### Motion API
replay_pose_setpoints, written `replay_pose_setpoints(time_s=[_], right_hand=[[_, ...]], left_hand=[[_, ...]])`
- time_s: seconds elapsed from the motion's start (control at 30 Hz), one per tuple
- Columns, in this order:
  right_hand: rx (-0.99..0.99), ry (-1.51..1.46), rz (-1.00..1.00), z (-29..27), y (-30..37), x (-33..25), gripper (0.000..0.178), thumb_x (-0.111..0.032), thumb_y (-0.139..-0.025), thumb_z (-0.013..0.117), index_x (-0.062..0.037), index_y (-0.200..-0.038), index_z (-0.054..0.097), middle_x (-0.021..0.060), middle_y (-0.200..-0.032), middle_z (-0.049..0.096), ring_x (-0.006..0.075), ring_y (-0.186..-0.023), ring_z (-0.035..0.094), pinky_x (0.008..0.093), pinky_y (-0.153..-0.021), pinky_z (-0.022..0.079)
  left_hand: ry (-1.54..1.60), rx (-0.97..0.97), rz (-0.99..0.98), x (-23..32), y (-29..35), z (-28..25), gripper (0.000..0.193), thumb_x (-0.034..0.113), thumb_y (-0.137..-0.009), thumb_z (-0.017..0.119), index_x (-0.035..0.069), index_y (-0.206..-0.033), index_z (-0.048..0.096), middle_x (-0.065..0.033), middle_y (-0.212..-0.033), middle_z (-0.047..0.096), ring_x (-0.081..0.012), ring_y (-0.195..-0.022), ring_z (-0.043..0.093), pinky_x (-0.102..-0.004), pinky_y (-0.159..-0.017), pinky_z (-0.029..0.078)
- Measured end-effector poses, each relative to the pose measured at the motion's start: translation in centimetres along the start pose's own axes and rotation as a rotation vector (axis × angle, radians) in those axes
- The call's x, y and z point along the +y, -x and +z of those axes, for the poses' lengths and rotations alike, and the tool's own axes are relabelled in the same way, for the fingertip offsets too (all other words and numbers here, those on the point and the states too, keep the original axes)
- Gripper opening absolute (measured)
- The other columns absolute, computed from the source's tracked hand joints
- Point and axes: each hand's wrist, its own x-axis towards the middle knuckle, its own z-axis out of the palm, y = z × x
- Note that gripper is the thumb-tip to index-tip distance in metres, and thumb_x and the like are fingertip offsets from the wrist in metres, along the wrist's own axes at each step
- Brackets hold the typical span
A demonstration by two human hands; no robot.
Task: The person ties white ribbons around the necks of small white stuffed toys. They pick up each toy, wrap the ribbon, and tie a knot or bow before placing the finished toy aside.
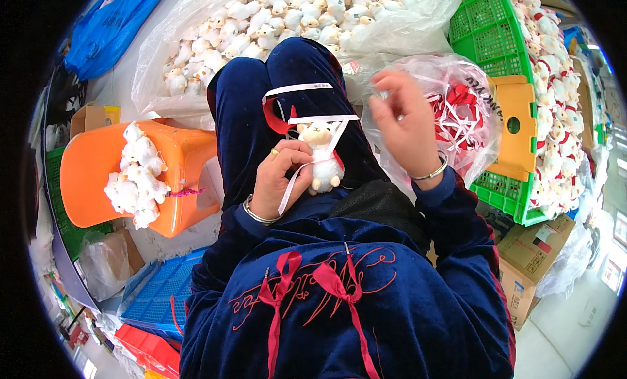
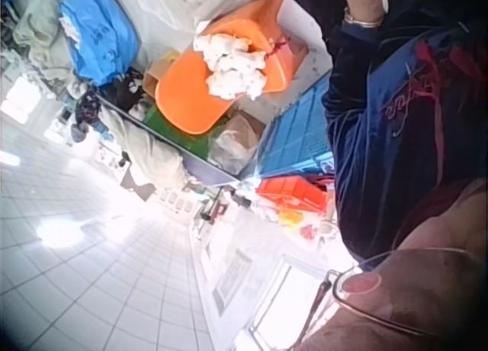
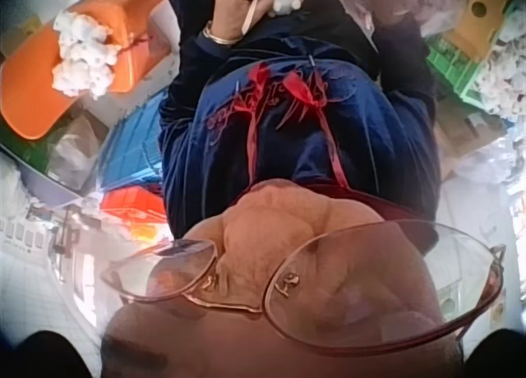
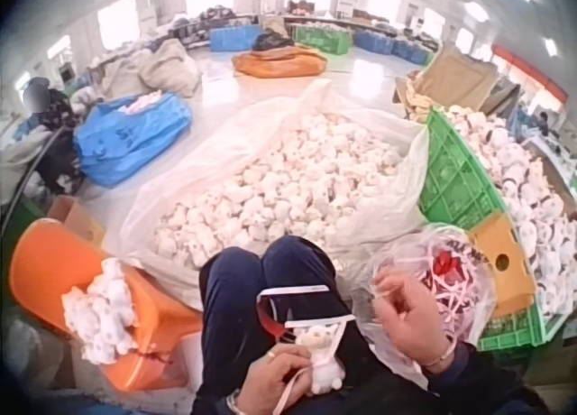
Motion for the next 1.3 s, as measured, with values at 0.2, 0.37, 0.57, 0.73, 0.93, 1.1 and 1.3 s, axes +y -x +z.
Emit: replay_pose_setpoints(time_s=[0.2, 0.37, 0.57, 0.73, 0.93, 1.1, 1.3], right_hand=[[-0.477, 0.166, 0.162, 2.2, 1.6, -1.4, 0.02, -0.006, -0.09, 0.071, 0.0006, -0.103, 0.059, 0.0146, -0.09, 0.063, 0.0252, -0.066, 0.065, 0.0351, -0.062, 0.052], [-0.561, 0.113, 0.163, 2.2, 1.5, -0.9, 0.02, -0.007, -0.088, 0.073, 0.0007, -0.101, 0.06, 0.0147, -0.089, 0.062, 0.0269, -0.072, 0.065, 0.0353, -0.067, 0.053], [-0.58, 0.02, 0.148, 1.8, 0.6, -0.8, 0.015, -0.01, -0.087, 0.076, -0.0009, -0.088, 0.065, 0.0106, -0.085, 0.062, 0.0219, -0.074, 0.062, 0.0326, -0.067, 0.05], [-0.563, -0.014, 0.219, 2.3, 0.6, -0.2, 0.023, -0.015, -0.085, 0.08, -0.0012, -0.081, 0.063, 0.0072, -0.078, 0.059, 0.0143, -0.071, 0.056, 0.0296, -0.064, 0.046], [-0.54, -0.041, 0.387, 2.3, 0.7, 1.4, 0.033, -0.018, -0.085, 0.082, -0.0011, -0.073, 0.056, 0.0041, -0.069, 0.054, 0.0109, -0.067, 0.049, 0.0302, -0.061, 0.043], [-0.486, 0.027, 0.352, 2.2, 1.4, 1.9, 0.04, -0.023, -0.083, 0.085, -0.0023, -0.069, 0.054, 0.0008, -0.063, 0.049, 0.0093, -0.062, 0.044, 0.0308, -0.055, 0.039], [-0.472, 0.14, 0.343, 2.0, 1.1, 0.9, 0.05, -0.03, -0.079, 0.088, -0.0027, -0.063, 0.049, 0.005, -0.058, 0.044, 0.0149, -0.055, 0.041, 0.0347, -0.051, 0.037]], left_hand=[[0.009, -0.02, -0.043, 0.0, 0.2, -0.2, 0.018, -0.006, -0.084, 0.072, 0.002, -0.097, 0.063, -0.0102, -0.105, 0.065, -0.0156, -0.08, 0.066, -0.0258, -0.072, 0.054], [0.016, -0.014, -0.047, 0.0, 0.3, -0.2, 0.018, -0.006, -0.084, 0.073, 0.002, -0.097, 0.063, -0.0103, -0.105, 0.065, -0.0151, -0.08, 0.065, -0.0254, -0.071, 0.054], [-0.003, 0.004, 0.004, 0.1, 0.1, -0.2, 0.02, -0.007, -0.082, 0.074, 0.0, -0.095, 0.062, -0.01, -0.107, 0.061, -0.0148, -0.073, 0.064, -0.026, -0.064, 0.055], [0.0, -0.004, -0.02, 0.2, 0.4, -0.3, 0.019, -0.007, -0.083, 0.075, 0.0, -0.096, 0.063, -0.0098, -0.107, 0.06, -0.0163, -0.079, 0.065, -0.0267, -0.066, 0.054], [-0.098, -0.035, 0.032, 0.2, 1.1, -1.9, 0.016, -0.007, -0.084, 0.074, 0.0, -0.095, 0.065, -0.0116, -0.102, 0.062, -0.0244, -0.083, 0.066, -0.0306, -0.073, 0.054], [-0.076, -0.013, 0.036, 0.3, 1.5, -2.1, 0.016, -0.008, -0.085, 0.073, 0.0, -0.095, 0.065, -0.0122, -0.098, 0.065, -0.0254, -0.084, 0.067, -0.0308, -0.073, 0.054], [-0.053, -0.005, 0.015, 0.9, 0.8, -1.9, 0.016, -0.006, -0.087, 0.074, 0.001, -0.099, 0.066, -0.0113, -0.097, 0.069, -0.0206, -0.08, 0.067, -0.0282, -0.071, 0.053]])
